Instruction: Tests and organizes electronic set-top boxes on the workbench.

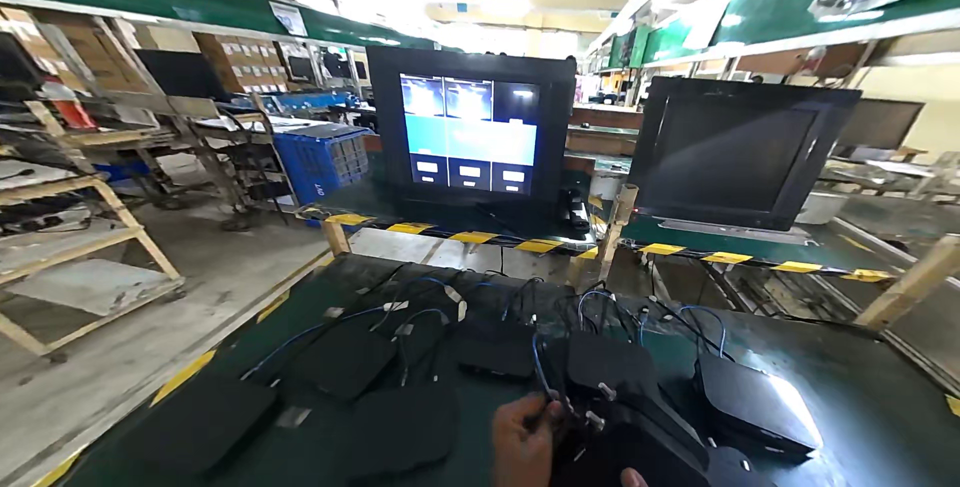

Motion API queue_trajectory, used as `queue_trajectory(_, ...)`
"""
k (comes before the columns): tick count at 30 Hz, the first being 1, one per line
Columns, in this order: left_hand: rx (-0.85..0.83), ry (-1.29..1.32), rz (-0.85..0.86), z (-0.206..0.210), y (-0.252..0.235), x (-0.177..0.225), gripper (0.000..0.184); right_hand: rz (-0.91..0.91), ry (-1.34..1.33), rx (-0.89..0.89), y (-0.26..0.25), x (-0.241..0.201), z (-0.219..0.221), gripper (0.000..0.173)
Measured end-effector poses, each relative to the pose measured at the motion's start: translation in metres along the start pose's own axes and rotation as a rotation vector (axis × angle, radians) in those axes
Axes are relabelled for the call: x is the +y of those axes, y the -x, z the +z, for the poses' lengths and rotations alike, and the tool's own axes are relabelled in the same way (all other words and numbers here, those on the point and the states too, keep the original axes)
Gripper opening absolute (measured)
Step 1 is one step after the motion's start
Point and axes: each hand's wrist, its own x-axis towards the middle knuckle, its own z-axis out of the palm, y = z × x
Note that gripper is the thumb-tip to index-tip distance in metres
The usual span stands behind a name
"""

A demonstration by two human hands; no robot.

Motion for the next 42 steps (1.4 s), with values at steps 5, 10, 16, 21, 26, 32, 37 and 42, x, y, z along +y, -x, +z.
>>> queue_trajectory(5,0.066,0.020,0.059,0.005,-0.006,0.008,0.014,-0.073,0.066,-0.015,-0.009,-0.008,0.008,0.082)
queue_trajectory(10,0.154,0.173,-0.092,-0.006,-0.018,0.024,0.016,-0.085,0.075,0.035,-0.009,-0.012,0.012,0.080)
queue_trajectory(16,-0.300,0.186,-0.195,-0.019,-0.006,0.042,0.014,0.088,-0.063,0.051,-0.011,-0.014,0.002,0.065)
queue_trajectory(21,-0.264,-0.036,-0.066,-0.021,-0.007,0.035,0.012,0.105,-0.091,0.053,-0.013,-0.010,0.002,0.066)
queue_trajectory(26,-0.287,-0.051,-0.080,-0.025,-0.005,0.035,0.011,0.099,-0.078,0.029,-0.013,-0.009,0.000,0.063)
queue_trajectory(32,-0.160,-0.235,0.003,-0.017,0.005,0.025,0.011,0.086,-0.061,0.080,-0.012,-0.007,0.002,0.062)
queue_trajectory(37,-0.202,-0.296,0.039,-0.021,0.007,0.027,0.012,0.050,-0.016,0.052,-0.014,-0.014,0.000,0.066)
queue_trajectory(42,-0.238,-0.286,0.046,-0.022,0.000,0.030,0.012,0.091,-0.002,0.084,-0.013,-0.018,0.008,0.066)
